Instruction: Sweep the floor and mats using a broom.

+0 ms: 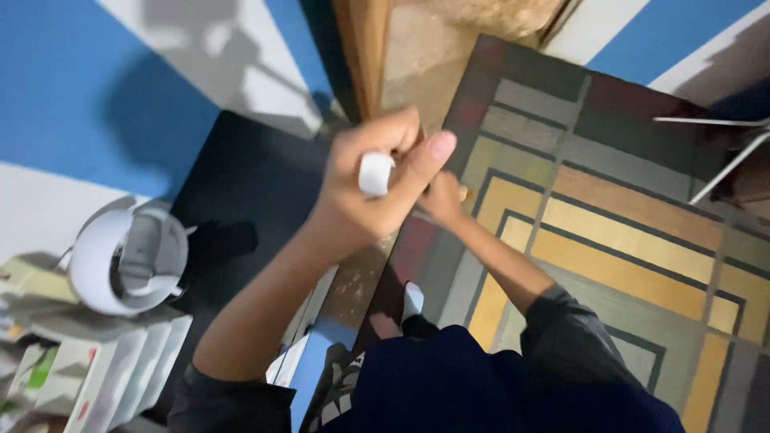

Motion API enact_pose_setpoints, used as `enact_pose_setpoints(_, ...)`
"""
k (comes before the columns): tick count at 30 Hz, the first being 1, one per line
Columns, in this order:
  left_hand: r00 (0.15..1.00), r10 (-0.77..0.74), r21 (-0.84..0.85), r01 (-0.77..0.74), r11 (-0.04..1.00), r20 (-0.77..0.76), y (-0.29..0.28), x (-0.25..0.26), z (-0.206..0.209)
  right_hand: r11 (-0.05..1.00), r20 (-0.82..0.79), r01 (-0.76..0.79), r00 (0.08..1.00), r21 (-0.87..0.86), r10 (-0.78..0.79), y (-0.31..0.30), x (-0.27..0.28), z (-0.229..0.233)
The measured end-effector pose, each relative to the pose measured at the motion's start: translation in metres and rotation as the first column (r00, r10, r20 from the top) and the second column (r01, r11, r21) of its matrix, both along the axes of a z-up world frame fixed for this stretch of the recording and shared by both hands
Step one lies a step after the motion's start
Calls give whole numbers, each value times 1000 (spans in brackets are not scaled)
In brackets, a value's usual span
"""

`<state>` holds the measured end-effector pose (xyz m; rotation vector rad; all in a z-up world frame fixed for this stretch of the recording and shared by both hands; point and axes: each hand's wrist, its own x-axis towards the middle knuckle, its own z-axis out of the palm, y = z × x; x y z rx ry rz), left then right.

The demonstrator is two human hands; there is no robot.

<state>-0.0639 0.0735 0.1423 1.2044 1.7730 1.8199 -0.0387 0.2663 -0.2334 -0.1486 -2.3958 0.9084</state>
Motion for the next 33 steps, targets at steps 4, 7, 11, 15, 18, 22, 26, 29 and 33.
enact_pose_setpoints(4,968,-200,178,226,958,-152,55,-18,1,990,332,-20,941,-143,67,-4,62,40)
enact_pose_setpoints(7,925,-358,95,370,924,-128,85,-16,-16,994,488,108,867,0,-94,7,83,62)
enact_pose_setpoints(11,923,-385,-2,385,923,8,108,-15,-44,464,464,-51,-13,884,-886,-23,42,148)
enact_pose_setpoints(15,900,-434,-43,432,901,-50,132,-7,-97,-52,-378,-678,-342,733,-860,-47,-37,251)
enact_pose_setpoints(18,900,-410,-82,402,912,-148,145,-4,-127,-122,-406,-661,-295,741,-865,-38,-47,249)
enact_pose_setpoints(22,918,-372,3,376,927,-139,168,-11,-131,-219,-456,-624,-249,750,-854,-23,-52,252)
enact_pose_setpoints(26,959,-174,136,208,969,-225,178,-22,-58,-317,-528,-575,-244,754,-813,3,-53,268)
enact_pose_setpoints(29,939,-191,181,249,951,-287,189,-35,-15,270,269,-15,-51,963,-962,89,1,193)
enact_pose_setpoints(33,859,-138,181,256,950,-493,201,-43,19,972,624,234,754,35,-204,151,66,102)
